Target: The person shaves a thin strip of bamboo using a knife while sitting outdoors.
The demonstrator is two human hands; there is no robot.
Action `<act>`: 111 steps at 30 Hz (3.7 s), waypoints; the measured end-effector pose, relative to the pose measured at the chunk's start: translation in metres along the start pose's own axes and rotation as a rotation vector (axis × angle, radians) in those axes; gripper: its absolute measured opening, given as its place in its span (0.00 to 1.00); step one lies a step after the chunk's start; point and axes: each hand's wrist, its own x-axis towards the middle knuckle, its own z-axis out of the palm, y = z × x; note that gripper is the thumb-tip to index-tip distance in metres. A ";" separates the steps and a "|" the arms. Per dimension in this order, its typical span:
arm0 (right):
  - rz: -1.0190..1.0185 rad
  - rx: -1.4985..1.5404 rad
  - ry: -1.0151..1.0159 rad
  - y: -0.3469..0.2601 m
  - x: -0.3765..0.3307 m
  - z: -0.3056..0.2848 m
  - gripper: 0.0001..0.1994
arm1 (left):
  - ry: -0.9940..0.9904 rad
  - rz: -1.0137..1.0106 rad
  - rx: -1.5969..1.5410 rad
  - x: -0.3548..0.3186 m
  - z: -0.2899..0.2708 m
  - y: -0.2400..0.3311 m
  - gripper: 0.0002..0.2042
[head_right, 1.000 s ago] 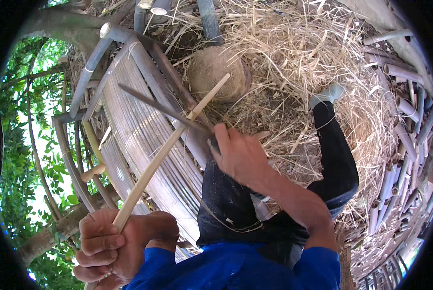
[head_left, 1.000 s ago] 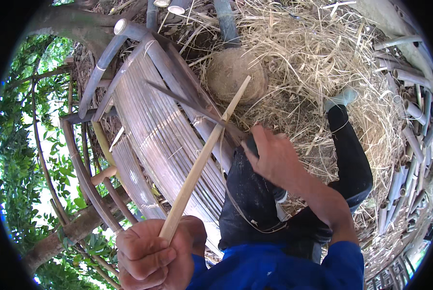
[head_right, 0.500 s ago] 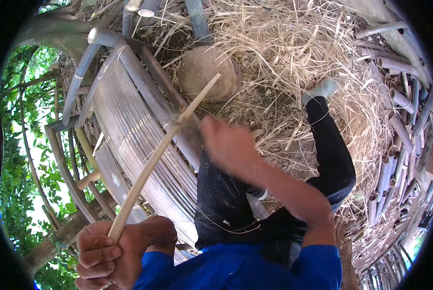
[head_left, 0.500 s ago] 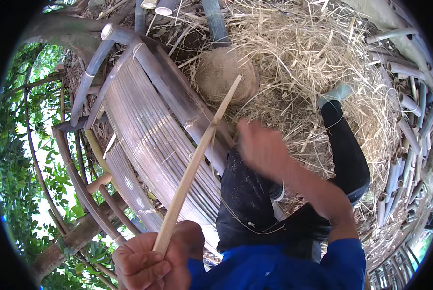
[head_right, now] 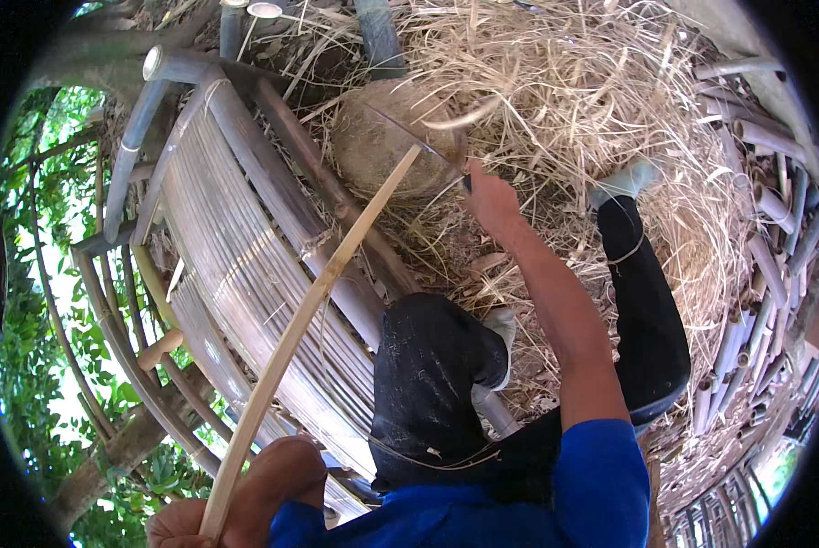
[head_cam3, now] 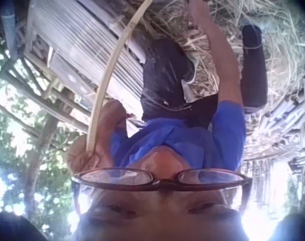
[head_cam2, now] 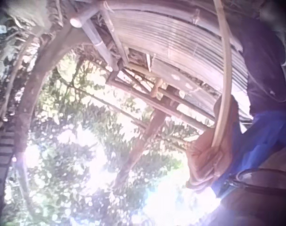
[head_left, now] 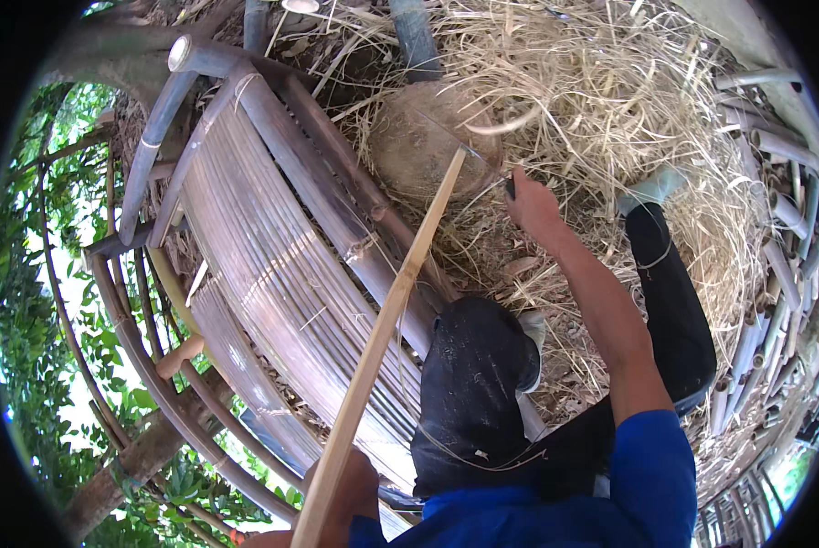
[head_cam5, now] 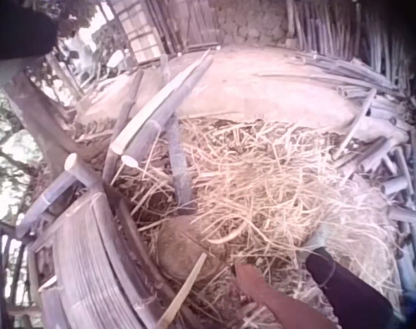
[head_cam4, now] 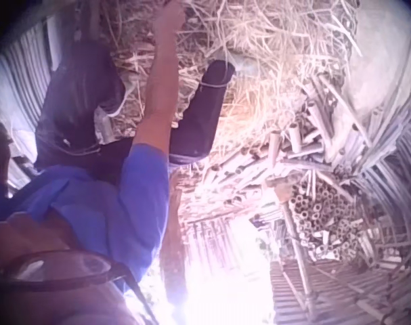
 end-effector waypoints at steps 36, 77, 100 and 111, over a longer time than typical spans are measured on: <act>-0.428 0.124 0.223 -0.124 -0.153 -0.085 0.09 | 0.119 -0.520 -0.072 0.004 -0.008 0.025 0.20; -0.704 0.264 0.290 -0.165 -0.194 -0.104 0.10 | 0.147 -0.546 -0.173 -0.009 -0.026 0.030 0.22; -0.672 0.264 0.247 -0.160 -0.193 -0.098 0.09 | 0.076 -0.582 -0.224 -0.016 -0.029 0.032 0.19; -0.475 0.222 0.243 -0.127 -0.152 -0.082 0.08 | 0.259 -0.470 0.026 -0.013 -0.011 0.022 0.23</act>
